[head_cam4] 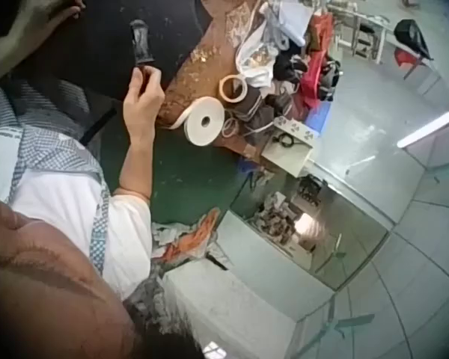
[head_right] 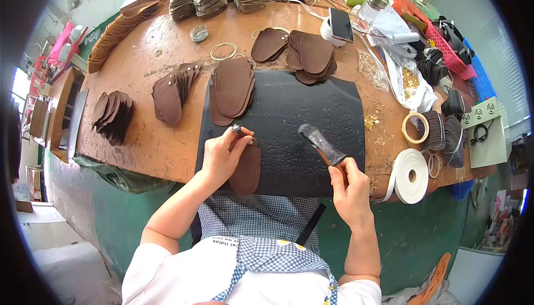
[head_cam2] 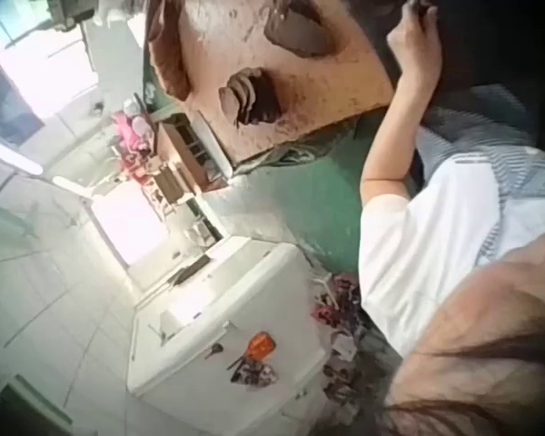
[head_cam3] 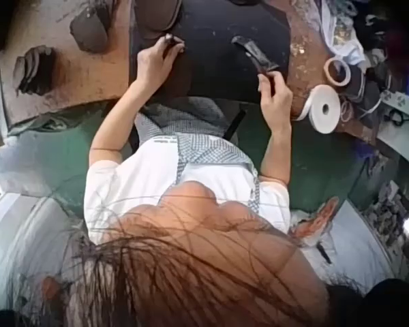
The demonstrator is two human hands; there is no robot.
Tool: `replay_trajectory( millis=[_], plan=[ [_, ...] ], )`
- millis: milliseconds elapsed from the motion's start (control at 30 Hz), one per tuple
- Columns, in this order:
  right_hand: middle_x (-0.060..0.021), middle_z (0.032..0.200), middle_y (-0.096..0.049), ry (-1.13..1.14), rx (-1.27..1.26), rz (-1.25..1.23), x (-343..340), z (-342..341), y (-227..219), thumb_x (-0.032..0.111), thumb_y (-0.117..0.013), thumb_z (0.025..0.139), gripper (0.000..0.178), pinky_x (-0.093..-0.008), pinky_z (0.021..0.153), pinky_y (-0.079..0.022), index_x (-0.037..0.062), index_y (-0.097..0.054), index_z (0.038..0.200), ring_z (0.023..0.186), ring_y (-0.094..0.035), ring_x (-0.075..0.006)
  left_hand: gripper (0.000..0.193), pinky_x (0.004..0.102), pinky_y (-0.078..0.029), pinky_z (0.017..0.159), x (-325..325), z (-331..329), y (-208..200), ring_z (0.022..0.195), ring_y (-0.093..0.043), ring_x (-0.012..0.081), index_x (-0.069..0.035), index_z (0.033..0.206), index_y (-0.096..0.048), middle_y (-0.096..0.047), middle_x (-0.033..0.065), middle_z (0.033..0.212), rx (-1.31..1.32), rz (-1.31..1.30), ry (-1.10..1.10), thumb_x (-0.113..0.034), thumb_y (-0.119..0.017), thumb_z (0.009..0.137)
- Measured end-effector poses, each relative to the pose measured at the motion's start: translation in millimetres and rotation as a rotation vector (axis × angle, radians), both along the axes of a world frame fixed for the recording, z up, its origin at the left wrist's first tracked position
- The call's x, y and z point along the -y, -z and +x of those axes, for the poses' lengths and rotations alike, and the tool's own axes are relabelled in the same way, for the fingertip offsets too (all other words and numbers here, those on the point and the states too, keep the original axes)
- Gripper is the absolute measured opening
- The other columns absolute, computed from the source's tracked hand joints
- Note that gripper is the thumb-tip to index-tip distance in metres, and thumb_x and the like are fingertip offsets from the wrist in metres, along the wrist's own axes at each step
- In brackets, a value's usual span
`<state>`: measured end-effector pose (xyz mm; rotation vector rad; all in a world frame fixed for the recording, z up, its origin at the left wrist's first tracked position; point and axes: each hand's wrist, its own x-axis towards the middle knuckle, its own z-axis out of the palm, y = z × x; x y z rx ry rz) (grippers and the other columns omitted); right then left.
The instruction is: Fold and hammer the edges of leather shoe upper components at a manufacturing workbench.
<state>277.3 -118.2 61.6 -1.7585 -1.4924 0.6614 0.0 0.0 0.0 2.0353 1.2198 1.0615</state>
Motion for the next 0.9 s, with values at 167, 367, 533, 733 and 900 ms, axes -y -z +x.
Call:
replay_trajectory(
  millis=[167,367,533,733,900],
  plan=[
    [-0.0140,0.074,-0.064,-0.137,0.048,0.073,-9,-17,-13,0.011,-0.060,0.101,0.012,-0.0347,0.055,-0.047,-0.0001,-0.059,0.107,0.060,-0.062,-0.0288,0.014,0.0306,-0.057,0.062,3,4,1,0.071,-0.074,0.0249,-0.002,0.101,-0.067,-0.075,0.0111,0.087,-0.098,0.127,-0.024,-0.012,-0.072,0.093],
    [-0.0195,0.090,-0.069,-0.281,0.252,0.244,-34,-29,-37,0.007,-0.062,0.098,0.023,-0.0383,0.063,-0.053,-0.0011,-0.061,0.120,0.076,-0.068,-0.0414,0.013,0.0338,-0.057,0.059,6,9,9,0.069,-0.073,0.0282,-0.003,0.096,-0.066,-0.074,0.0111,0.083,-0.135,0.209,-0.058,-0.014,-0.073,0.092],
    [-0.0073,0.069,-0.056,-0.312,0.033,0.461,-34,-47,-76,-0.003,-0.050,0.099,0.032,-0.0283,0.055,-0.044,-0.0055,-0.059,0.129,0.058,-0.053,-0.0153,0.014,0.0350,-0.056,0.056,8,6,9,0.067,-0.072,0.0291,-0.004,0.096,-0.064,-0.073,0.0111,0.080,-0.155,0.237,-0.083,-0.015,-0.071,0.093],
    [-0.0161,0.090,-0.071,-0.451,0.431,0.253,-52,-47,-67,0.011,-0.066,0.096,0.033,-0.0417,0.057,-0.053,0.0035,-0.061,0.128,0.068,-0.068,-0.0351,0.016,0.0379,-0.053,0.052,11,14,8,0.062,-0.069,0.0305,-0.004,0.092,-0.063,-0.068,0.0126,0.072,-0.153,0.258,-0.089,-0.017,-0.071,0.093],
    [-0.0079,0.068,-0.058,-0.290,0.254,0.456,-36,-54,-101,0.010,-0.051,0.101,0.023,-0.0301,0.050,-0.040,-0.0085,-0.064,0.106,0.054,-0.053,-0.0157,0.016,0.0384,-0.053,0.052,9,8,11,0.061,-0.068,0.0307,-0.003,0.091,-0.063,-0.067,0.0133,0.071,-0.107,0.279,-0.093,-0.017,-0.072,0.093]
  ],
)
